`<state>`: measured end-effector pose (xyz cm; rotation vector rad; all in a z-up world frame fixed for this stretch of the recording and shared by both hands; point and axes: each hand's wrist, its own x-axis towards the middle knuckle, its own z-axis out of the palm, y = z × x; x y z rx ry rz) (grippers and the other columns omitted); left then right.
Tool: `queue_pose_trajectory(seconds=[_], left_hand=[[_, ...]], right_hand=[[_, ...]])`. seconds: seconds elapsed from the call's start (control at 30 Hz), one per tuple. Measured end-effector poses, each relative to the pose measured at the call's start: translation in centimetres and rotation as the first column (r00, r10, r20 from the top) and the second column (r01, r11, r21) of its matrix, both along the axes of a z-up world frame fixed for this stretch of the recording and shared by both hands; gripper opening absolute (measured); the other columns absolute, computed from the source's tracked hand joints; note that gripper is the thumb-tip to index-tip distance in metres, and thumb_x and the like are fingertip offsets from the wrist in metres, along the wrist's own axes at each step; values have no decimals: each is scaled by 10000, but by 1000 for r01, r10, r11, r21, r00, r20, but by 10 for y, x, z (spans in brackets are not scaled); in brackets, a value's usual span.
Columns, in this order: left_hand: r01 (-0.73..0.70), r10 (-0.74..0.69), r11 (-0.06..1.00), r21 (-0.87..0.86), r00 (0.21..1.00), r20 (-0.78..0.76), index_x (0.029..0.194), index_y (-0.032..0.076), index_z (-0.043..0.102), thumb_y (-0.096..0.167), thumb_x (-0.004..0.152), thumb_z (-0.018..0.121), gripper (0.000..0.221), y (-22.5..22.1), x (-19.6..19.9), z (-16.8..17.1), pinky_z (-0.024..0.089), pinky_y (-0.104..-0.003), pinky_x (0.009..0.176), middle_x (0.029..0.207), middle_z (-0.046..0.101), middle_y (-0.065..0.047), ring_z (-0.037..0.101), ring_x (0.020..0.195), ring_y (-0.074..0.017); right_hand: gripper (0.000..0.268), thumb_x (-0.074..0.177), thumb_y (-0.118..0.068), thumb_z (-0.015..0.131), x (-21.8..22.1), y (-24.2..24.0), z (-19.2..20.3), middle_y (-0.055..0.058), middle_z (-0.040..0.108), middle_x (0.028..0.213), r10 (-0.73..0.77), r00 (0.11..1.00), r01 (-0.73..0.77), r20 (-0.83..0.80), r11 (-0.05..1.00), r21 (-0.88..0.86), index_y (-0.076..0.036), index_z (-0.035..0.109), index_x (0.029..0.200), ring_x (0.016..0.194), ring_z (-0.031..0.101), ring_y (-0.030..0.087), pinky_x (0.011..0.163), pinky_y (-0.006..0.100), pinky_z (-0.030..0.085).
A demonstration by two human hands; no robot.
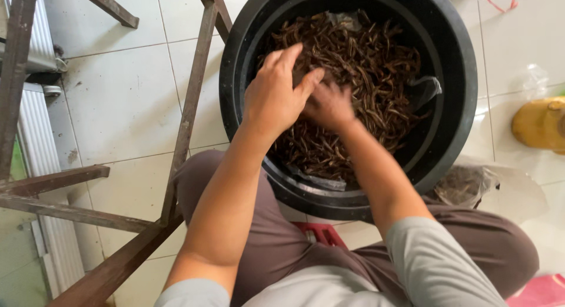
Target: The person sorts dried food items in a large black bin by hand, picking up small bundles and placing them into a separate clear plastic bag.
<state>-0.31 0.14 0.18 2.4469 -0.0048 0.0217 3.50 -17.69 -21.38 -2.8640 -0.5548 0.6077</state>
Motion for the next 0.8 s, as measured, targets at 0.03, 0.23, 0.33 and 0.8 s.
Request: queue_pose_trajectory(seconds=[0.03, 0.23, 0.33, 0.8], left_hand=[[5, -5, 1000, 4, 1000, -12, 1429, 85, 542, 565, 954, 633, 682, 1, -4, 2, 586, -471, 890, 1387, 617, -161, 664, 1187, -344], [-11, 12, 1000, 8, 996, -88, 1436, 61, 520, 555, 952, 613, 698, 8, -6, 17, 605, -452, 849, 1403, 598, -173, 683, 1143, -344], [-7, 7, 1000, -1, 994, -111, 1444, 43, 510, 546, 953, 606, 710, 4, -6, 17, 614, -429, 831, 1411, 585, -185, 694, 1121, -341], [3, -2, 1000, 15, 998, -62, 1406, 29, 555, 528, 950, 631, 680, -4, 3, 5, 597, -450, 856, 1387, 602, -186, 687, 1126, -366]], right_hand=[[736, 992, -689, 451, 24, -17, -11, 121, 393, 1616, -126, 991, 125, -51, 992, -24, -275, 363, 1595, 1518, 326, 350, 1223, 716, 165], [576, 976, -487, 634, 100, -153, -60, 175, 541, 1482, -459, 888, 444, -3, 861, -248, -127, 582, 1423, 1387, 510, 407, 1083, 577, 459], [507, 1019, -445, 636, 101, -145, -75, 214, 594, 1421, -394, 905, 421, 160, 886, -194, -105, 640, 1395, 1341, 552, 416, 1097, 536, 466], [787, 883, -476, 709, 164, -39, -57, 154, 427, 1583, 100, 995, -99, 6, 975, 199, -210, 412, 1561, 1439, 402, 377, 1184, 499, 331]])
